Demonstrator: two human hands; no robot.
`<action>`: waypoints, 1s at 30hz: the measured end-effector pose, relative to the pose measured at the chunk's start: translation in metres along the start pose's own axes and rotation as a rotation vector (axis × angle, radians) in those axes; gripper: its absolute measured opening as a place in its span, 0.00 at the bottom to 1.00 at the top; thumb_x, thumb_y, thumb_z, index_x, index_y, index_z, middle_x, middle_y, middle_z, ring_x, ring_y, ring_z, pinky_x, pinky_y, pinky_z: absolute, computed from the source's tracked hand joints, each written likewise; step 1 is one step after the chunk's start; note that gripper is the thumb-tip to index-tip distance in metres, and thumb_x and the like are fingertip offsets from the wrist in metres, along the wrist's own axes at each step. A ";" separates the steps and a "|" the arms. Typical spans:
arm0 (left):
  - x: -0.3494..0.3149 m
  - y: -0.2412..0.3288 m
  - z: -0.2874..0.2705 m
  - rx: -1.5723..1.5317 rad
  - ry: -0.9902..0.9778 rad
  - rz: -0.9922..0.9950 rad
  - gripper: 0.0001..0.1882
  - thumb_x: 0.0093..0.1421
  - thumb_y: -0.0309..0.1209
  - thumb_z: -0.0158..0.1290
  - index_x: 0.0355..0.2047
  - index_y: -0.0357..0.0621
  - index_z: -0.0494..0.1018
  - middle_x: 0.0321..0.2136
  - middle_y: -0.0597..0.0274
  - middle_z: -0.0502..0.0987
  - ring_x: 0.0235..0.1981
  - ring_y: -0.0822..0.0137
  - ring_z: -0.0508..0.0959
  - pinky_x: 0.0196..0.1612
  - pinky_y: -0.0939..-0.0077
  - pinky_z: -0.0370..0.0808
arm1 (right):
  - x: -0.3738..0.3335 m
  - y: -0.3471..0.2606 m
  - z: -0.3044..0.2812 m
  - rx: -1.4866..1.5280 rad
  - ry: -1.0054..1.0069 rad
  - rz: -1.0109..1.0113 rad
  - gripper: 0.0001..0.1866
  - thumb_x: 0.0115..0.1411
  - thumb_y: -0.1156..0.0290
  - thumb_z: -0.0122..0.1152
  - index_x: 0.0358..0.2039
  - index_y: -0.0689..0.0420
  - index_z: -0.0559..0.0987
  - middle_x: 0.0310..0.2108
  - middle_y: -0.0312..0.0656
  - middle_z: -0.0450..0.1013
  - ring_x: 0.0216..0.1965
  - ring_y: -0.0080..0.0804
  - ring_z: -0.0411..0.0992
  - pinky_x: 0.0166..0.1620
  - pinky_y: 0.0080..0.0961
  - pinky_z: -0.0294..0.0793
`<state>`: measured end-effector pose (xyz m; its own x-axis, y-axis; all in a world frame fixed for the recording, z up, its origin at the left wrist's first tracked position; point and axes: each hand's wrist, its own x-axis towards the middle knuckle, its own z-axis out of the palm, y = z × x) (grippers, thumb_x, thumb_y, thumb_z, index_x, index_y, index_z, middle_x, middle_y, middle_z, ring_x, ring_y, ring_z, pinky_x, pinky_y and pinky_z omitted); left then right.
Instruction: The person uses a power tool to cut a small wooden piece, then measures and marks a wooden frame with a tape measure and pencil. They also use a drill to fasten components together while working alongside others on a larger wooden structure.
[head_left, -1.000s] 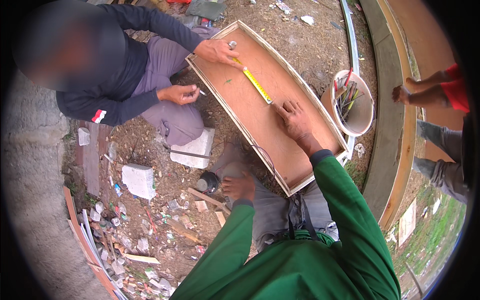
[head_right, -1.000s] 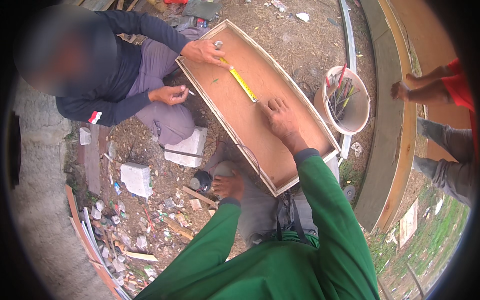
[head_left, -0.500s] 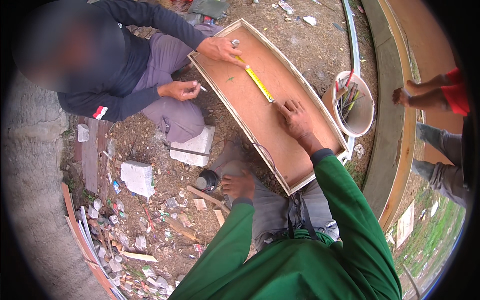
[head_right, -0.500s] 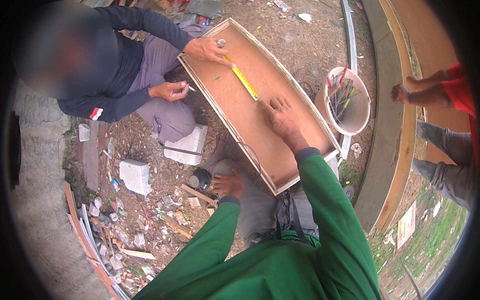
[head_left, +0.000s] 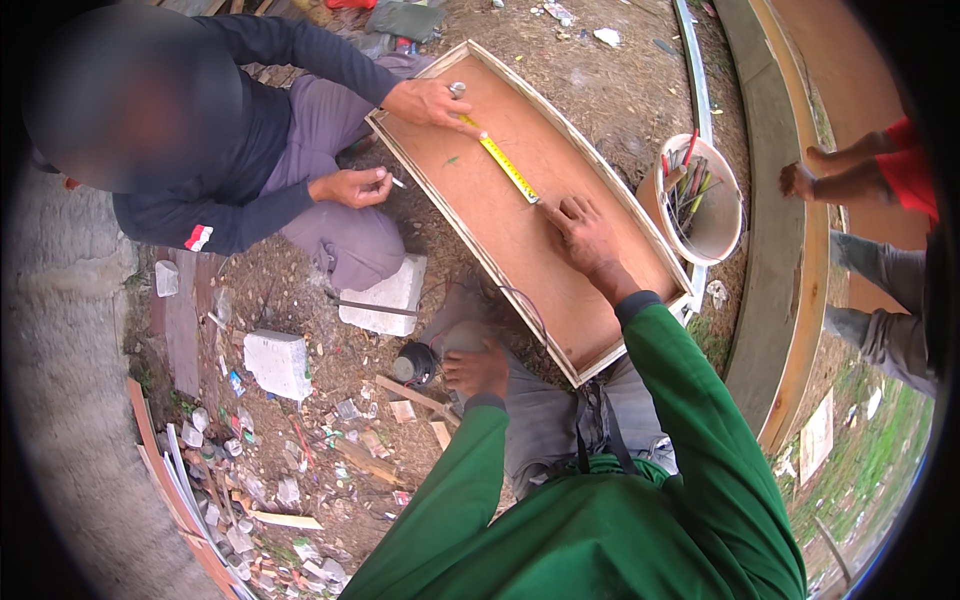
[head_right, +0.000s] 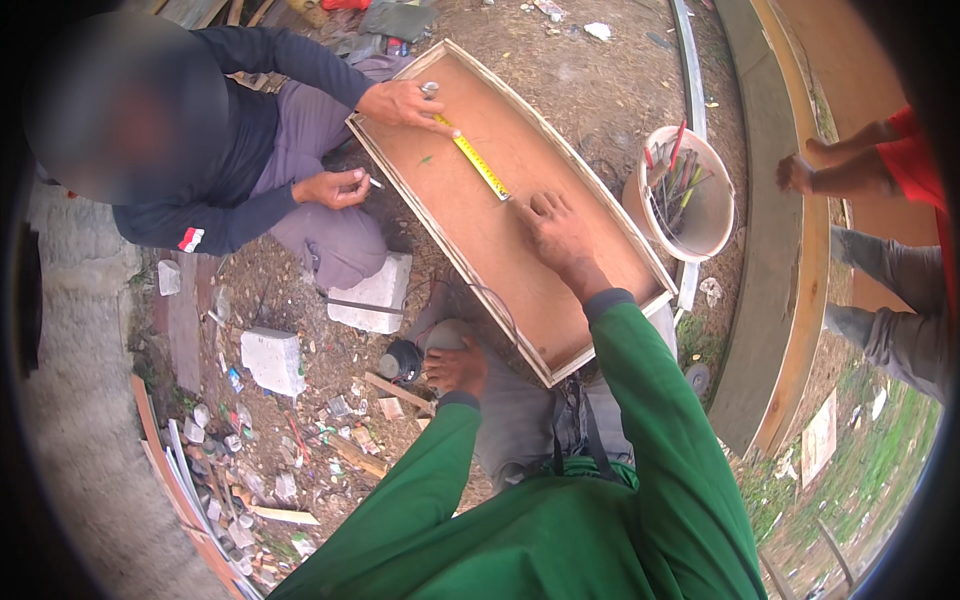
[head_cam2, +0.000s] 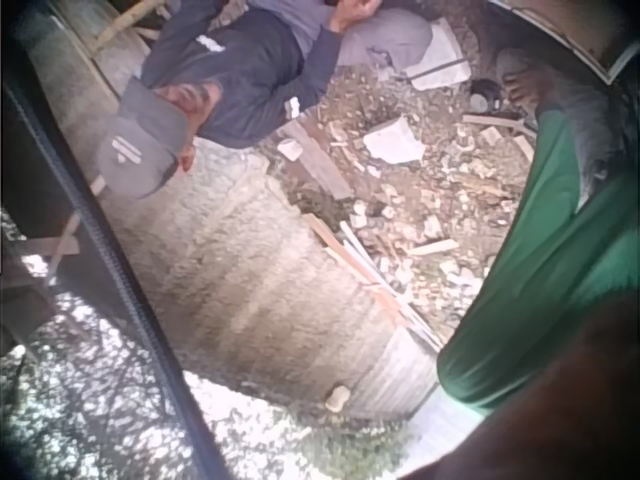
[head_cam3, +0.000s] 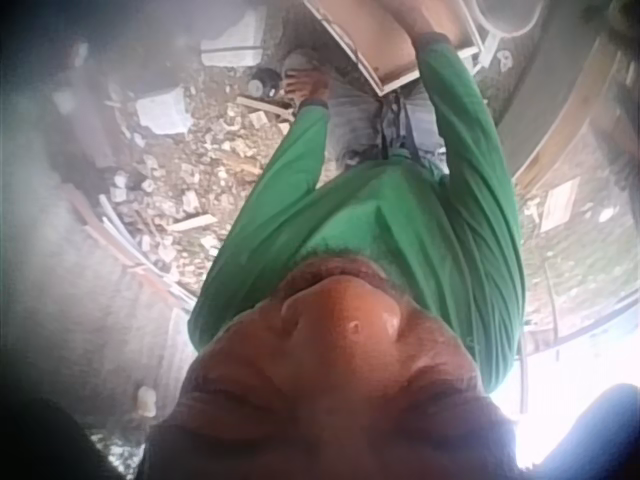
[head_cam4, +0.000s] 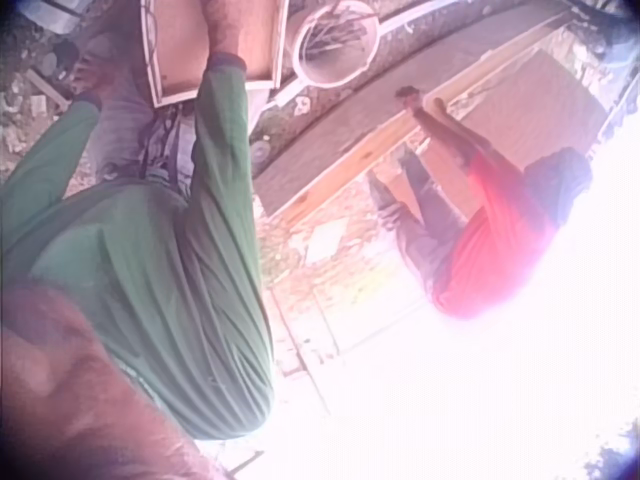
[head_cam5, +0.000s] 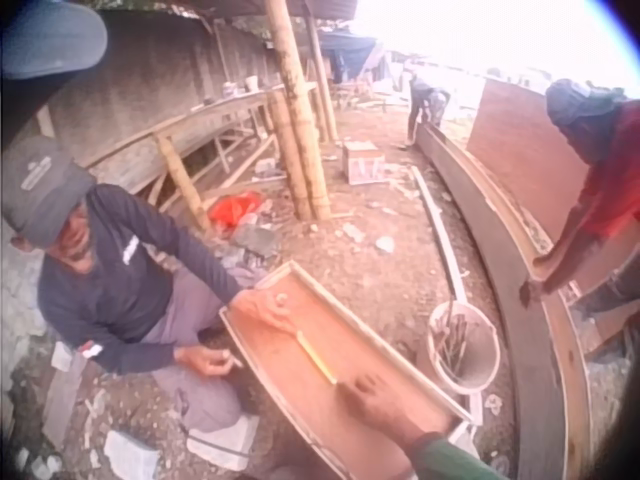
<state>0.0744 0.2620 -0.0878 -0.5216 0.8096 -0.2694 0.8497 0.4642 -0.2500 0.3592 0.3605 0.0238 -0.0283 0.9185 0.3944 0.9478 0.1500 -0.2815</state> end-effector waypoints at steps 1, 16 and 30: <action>0.000 0.000 -0.001 0.003 -0.003 -0.001 0.47 0.66 0.67 0.48 0.61 0.28 0.65 0.54 0.38 0.72 0.55 0.41 0.79 0.58 0.44 0.72 | 0.000 0.000 0.000 0.010 0.013 -0.001 0.27 0.59 0.71 0.68 0.60 0.52 0.82 0.43 0.45 0.74 0.50 0.46 0.75 0.56 0.41 0.78; 0.001 0.000 0.006 0.030 0.027 0.006 0.48 0.66 0.68 0.49 0.61 0.30 0.65 0.54 0.40 0.73 0.55 0.43 0.79 0.58 0.45 0.72 | 0.002 -0.003 -0.001 -0.007 -0.028 0.028 0.21 0.60 0.69 0.67 0.55 0.52 0.83 0.41 0.43 0.75 0.50 0.44 0.76 0.60 0.41 0.75; 0.001 0.000 0.006 0.015 -0.007 0.010 0.47 0.67 0.67 0.47 0.61 0.29 0.64 0.56 0.37 0.72 0.58 0.39 0.78 0.61 0.42 0.70 | 0.002 -0.002 -0.001 -0.026 -0.011 0.007 0.20 0.60 0.68 0.67 0.54 0.52 0.84 0.40 0.41 0.74 0.50 0.42 0.75 0.60 0.41 0.75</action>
<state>0.0736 0.2612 -0.0938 -0.5136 0.8117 -0.2783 0.8536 0.4504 -0.2616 0.3574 0.3615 0.0256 -0.0253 0.9235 0.3827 0.9559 0.1344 -0.2612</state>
